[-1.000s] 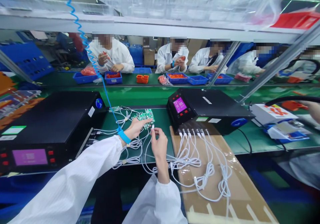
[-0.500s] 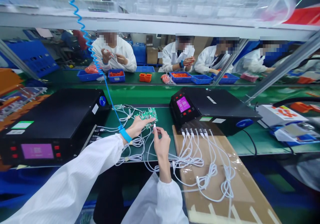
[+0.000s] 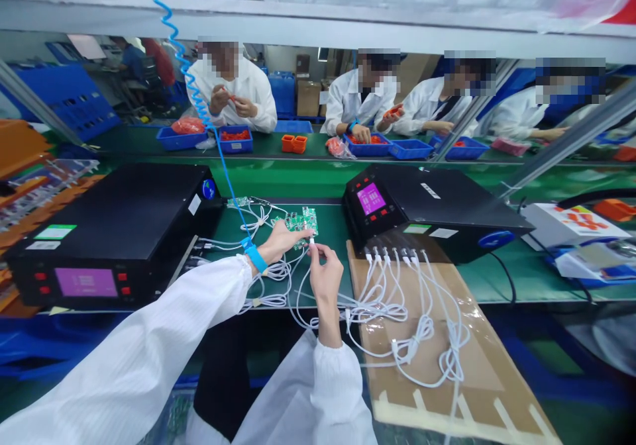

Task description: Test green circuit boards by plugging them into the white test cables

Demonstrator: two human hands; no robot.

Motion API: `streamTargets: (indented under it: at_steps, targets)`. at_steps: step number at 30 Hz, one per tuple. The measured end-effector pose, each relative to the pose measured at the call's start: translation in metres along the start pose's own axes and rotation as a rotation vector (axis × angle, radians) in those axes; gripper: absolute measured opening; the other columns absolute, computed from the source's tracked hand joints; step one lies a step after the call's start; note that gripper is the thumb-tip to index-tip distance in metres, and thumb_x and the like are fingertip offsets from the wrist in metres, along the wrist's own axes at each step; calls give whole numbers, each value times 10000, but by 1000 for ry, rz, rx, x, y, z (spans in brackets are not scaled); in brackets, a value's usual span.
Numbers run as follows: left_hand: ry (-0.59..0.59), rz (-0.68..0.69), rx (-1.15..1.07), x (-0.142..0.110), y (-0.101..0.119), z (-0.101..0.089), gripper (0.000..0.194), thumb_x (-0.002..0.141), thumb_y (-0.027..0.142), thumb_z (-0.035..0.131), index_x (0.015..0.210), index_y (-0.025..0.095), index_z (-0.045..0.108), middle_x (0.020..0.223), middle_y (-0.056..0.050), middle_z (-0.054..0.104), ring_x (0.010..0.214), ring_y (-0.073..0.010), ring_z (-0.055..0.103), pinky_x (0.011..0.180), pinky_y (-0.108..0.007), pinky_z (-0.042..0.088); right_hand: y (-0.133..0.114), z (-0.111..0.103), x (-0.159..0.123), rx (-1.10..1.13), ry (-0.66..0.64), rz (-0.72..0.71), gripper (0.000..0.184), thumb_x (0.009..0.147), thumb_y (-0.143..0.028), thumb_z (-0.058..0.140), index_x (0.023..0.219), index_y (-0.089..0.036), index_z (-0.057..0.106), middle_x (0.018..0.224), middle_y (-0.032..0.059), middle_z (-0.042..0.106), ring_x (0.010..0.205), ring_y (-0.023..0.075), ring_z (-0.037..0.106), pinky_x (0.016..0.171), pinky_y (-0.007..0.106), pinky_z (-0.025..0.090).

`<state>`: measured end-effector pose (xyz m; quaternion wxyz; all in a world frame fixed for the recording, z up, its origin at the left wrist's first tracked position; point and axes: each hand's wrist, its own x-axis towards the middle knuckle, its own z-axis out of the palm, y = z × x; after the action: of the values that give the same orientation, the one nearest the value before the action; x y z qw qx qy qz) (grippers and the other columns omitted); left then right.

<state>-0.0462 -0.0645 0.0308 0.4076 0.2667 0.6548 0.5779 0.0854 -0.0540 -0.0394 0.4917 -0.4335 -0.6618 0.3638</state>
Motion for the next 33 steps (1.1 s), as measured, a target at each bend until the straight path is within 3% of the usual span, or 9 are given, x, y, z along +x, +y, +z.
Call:
streamTargets:
  at_steps: [4, 10, 15, 20, 23, 28, 33]
  targets:
    - [-16, -28, -16, 0, -5, 0, 359, 580, 238, 974, 750, 144, 672, 791, -66, 747, 763, -187, 680, 712, -302, 528, 5, 0, 2, -15, 8, -12, 379, 973, -491, 556, 934, -175, 762, 834, 86, 765, 806, 230, 689, 851, 356, 499]
    - [-52, 68, 9, 2, 1, -2, 273, 706, 273, 916, 796, 140, 694, 901, -88, 776, 843, -204, 705, 784, -325, 555, 3, -3, 6, 3, -41, -27, 387, 972, -512, 558, 972, -180, 757, 856, 83, 777, 836, 234, 700, 866, 362, 504]
    - [98, 38, 44, 7, 7, 3, 401, 702, 334, 944, 921, 148, 664, 993, -109, 780, 978, -242, 722, 880, -347, 569, 2, -8, 3, 36, -67, 24, 383, 961, -516, 574, 979, -180, 756, 857, 82, 782, 845, 233, 709, 869, 358, 511]
    - [96, 54, 73, 3, 11, 10, 303, 751, 230, 910, 909, 133, 670, 892, -90, 766, 929, -244, 719, 859, -350, 584, 6, -9, 3, -1, -51, 39, 380, 967, -501, 570, 956, -167, 749, 809, 74, 761, 804, 223, 678, 859, 350, 504]
    - [101, 43, 68, 5, 6, 12, 215, 781, 194, 873, 860, 136, 683, 789, -71, 736, 801, -231, 707, 764, -345, 584, 7, -7, 6, -95, -40, 45, 342, 985, -445, 546, 968, -165, 742, 829, 74, 733, 815, 218, 646, 857, 344, 499]
    - [107, 102, 97, 20, -9, 17, 142, 803, 180, 832, 831, 133, 702, 800, -75, 734, 688, -189, 667, 677, -316, 552, -4, 2, -7, -361, 76, -18, 255, 989, -328, 548, 1056, -159, 726, 1091, 147, 605, 1002, 263, 563, 942, 401, 459]
    - [99, 144, 137, 32, -19, 24, 191, 775, 220, 863, 838, 135, 704, 799, -71, 736, 656, -176, 653, 653, -302, 530, -14, 17, -23, -677, -72, 65, 240, 978, -300, 593, 934, -132, 758, 1141, 211, 559, 1089, 359, 521, 945, 476, 420]
